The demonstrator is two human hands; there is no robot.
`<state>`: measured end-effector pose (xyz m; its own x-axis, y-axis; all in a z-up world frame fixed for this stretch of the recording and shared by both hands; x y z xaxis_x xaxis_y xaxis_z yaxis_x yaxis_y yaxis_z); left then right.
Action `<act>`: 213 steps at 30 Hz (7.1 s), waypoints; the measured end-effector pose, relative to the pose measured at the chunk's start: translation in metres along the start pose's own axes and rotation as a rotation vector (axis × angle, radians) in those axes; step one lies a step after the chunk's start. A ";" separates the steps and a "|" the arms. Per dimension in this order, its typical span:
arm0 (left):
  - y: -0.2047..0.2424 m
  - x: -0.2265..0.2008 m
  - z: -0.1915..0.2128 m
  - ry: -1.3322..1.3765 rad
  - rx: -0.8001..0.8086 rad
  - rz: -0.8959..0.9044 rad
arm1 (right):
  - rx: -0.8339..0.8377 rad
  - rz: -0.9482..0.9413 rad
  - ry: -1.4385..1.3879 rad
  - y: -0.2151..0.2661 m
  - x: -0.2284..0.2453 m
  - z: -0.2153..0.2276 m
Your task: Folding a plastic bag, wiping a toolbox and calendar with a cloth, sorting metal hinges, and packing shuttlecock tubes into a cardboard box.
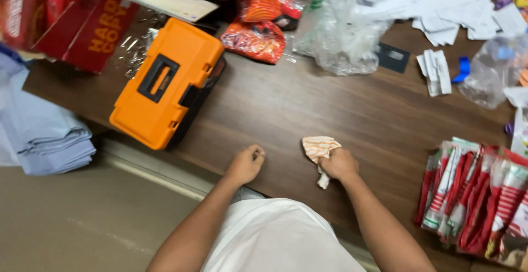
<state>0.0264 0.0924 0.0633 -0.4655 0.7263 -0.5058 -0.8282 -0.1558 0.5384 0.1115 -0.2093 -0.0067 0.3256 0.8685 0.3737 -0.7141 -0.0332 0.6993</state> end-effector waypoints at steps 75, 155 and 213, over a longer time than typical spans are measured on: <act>0.003 -0.136 0.091 -0.704 -0.195 -0.756 | -0.560 0.823 -0.225 0.151 0.101 0.079; -0.018 -0.123 0.096 -0.548 -0.499 -0.370 | -0.394 1.103 -0.473 0.141 0.156 -0.001; 0.030 -0.154 0.059 -0.736 -0.102 -0.882 | -0.530 0.411 -0.937 0.162 0.090 0.122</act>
<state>0.0913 0.0148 0.1971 0.5550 0.8190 -0.1457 -0.8120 0.5714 0.1188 0.1004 -0.1967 0.2144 0.1822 0.1247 0.9753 -0.9713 0.1768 0.1589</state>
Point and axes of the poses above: each hand's wrist, its own y-axis away from the middle knuckle, its own z-axis out of the back of the hand, x = y × z, the point moved 9 cm from there along -y, towards the middle knuckle, and after that the axes turned 15 degrees about -y, right-handed, at the moved point
